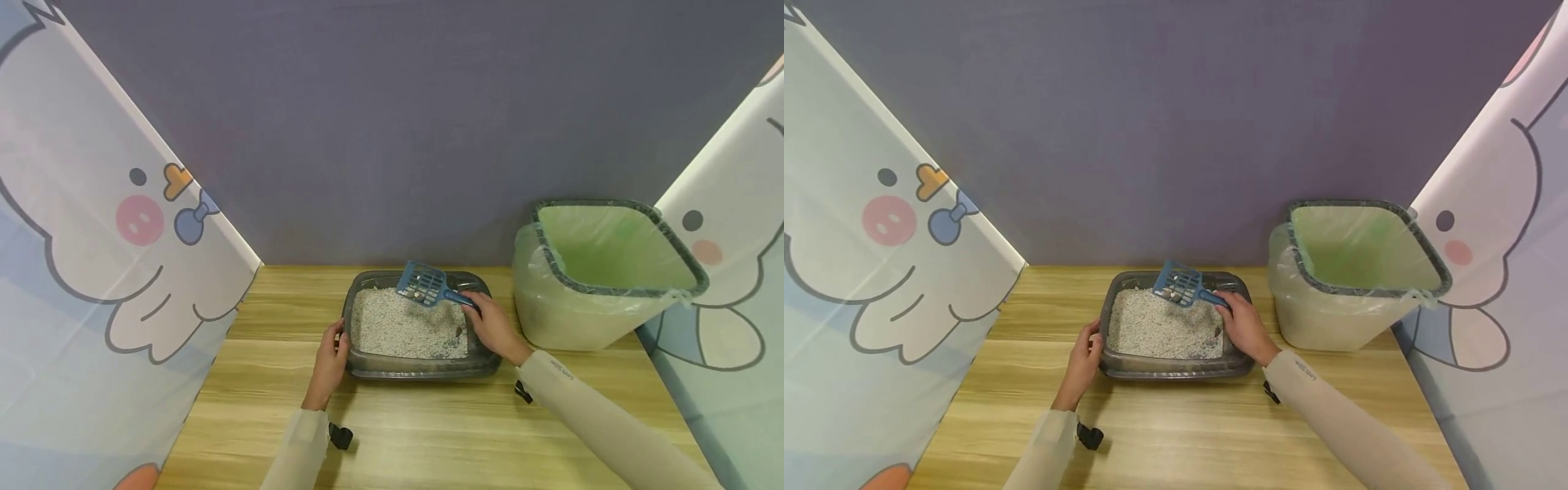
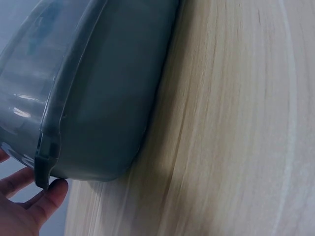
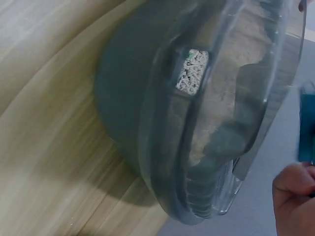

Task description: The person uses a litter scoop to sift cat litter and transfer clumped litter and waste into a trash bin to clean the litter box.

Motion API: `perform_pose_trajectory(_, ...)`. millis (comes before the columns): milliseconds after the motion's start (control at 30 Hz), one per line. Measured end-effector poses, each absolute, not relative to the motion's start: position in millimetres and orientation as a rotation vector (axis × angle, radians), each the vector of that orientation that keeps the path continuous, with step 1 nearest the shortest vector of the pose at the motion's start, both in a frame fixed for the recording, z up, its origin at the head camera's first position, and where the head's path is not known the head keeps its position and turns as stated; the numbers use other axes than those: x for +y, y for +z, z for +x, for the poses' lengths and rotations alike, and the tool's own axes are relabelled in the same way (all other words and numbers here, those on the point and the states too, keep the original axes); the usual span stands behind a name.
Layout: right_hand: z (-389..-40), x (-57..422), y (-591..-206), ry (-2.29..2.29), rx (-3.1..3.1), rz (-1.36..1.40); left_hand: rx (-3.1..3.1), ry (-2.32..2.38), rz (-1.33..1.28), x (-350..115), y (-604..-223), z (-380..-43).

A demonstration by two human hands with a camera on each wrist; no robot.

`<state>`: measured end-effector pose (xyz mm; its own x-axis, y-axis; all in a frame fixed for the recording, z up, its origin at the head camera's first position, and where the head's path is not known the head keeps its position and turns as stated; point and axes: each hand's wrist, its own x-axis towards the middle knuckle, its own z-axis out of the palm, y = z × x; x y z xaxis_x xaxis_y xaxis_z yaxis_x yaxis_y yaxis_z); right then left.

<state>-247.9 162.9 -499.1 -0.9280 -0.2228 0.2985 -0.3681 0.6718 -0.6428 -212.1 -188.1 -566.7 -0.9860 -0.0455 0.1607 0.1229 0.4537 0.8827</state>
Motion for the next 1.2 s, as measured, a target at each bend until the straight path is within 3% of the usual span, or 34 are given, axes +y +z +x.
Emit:
perform_pose_trajectory(367,-240,168,-468,1.157,-2.802,0.505,-2.514,-1.579,-0.088,-186,-570,-215)
perform_pose_trajectory(733,-223,189,-380,0.942,-2.674,0.498,-2.501,-1.577,-0.106,-187,-574,-213)
perform_pose_trajectory(1000,-204,241,-316,0.786,-2.61,0.357,-2.513,-1.572,-0.102,-191,-575,-214)
perform_pose_trajectory(1200,-181,307,-295,0.642,-2.643,0.098,-2.495,-1.54,-0.123,-192,-573,-213)
